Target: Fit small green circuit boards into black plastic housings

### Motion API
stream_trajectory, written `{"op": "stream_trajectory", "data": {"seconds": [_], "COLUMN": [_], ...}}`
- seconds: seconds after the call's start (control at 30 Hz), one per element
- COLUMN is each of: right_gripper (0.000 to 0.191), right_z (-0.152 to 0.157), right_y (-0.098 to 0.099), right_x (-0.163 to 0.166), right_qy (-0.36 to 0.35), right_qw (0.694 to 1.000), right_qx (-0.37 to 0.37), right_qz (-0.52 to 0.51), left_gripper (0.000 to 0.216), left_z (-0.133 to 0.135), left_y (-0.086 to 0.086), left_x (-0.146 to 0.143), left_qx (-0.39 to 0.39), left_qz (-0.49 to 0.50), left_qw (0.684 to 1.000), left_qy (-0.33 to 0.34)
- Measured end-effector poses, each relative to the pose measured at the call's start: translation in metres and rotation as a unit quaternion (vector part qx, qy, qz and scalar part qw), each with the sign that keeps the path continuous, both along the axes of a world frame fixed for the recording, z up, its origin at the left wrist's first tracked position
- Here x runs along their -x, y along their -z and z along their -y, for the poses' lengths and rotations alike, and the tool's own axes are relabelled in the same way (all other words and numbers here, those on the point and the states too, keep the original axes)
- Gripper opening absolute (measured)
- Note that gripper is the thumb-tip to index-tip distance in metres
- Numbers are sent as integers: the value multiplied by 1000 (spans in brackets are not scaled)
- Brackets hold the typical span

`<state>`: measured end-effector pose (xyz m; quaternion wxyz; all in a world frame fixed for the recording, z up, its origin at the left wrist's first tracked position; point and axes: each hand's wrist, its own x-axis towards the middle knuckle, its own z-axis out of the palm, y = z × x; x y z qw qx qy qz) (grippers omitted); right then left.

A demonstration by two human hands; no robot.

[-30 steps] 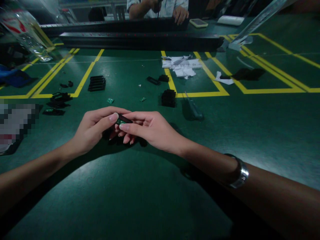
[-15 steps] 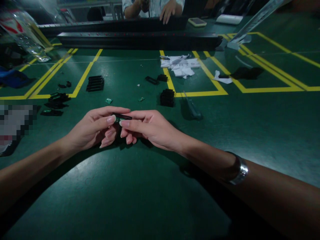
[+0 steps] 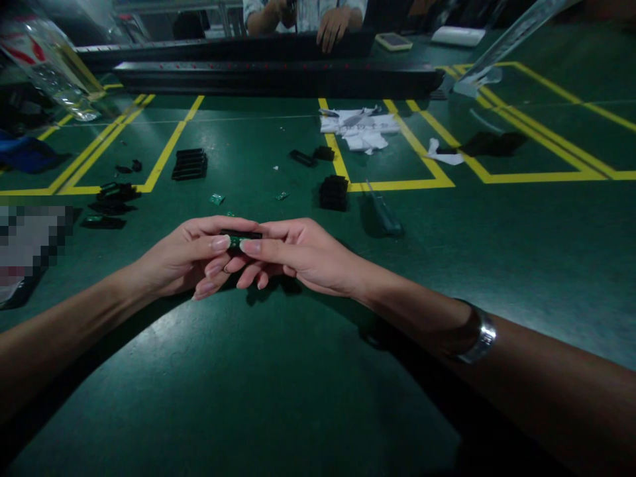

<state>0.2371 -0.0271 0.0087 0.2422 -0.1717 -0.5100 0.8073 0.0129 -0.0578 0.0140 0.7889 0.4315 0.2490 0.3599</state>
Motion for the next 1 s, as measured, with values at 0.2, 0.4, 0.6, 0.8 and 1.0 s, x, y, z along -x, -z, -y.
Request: {"op": "stream_trajectory", "data": {"seconds": [0.2, 0.4, 0.6, 0.8, 1.0], "right_gripper": [17, 18, 17, 17, 19], "right_z": [1, 1, 1, 3, 3], "right_y": [-2, -3, -1, -2, -2], "right_x": [1, 1, 0, 0, 1], "right_qy": [5, 8, 3, 9, 13], "right_qw": [1000, 1000, 1000, 1000, 1000], "right_qx": [-2, -6, -14, -18, -10], "right_qz": [7, 10, -1, 1, 10], "left_gripper": [29, 28, 27, 27, 26], "left_z": [0, 0, 1, 1, 2], "left_y": [0, 1, 0, 0, 1], "left_x": [0, 0, 1, 0, -1], "left_qx": [-3, -8, -15, -19, -27], "left_qz": [-6, -18, -28, -28, -27], "left_qw": [1000, 1000, 999, 999, 999], "left_qy": [2, 0, 0, -6, -12]}}
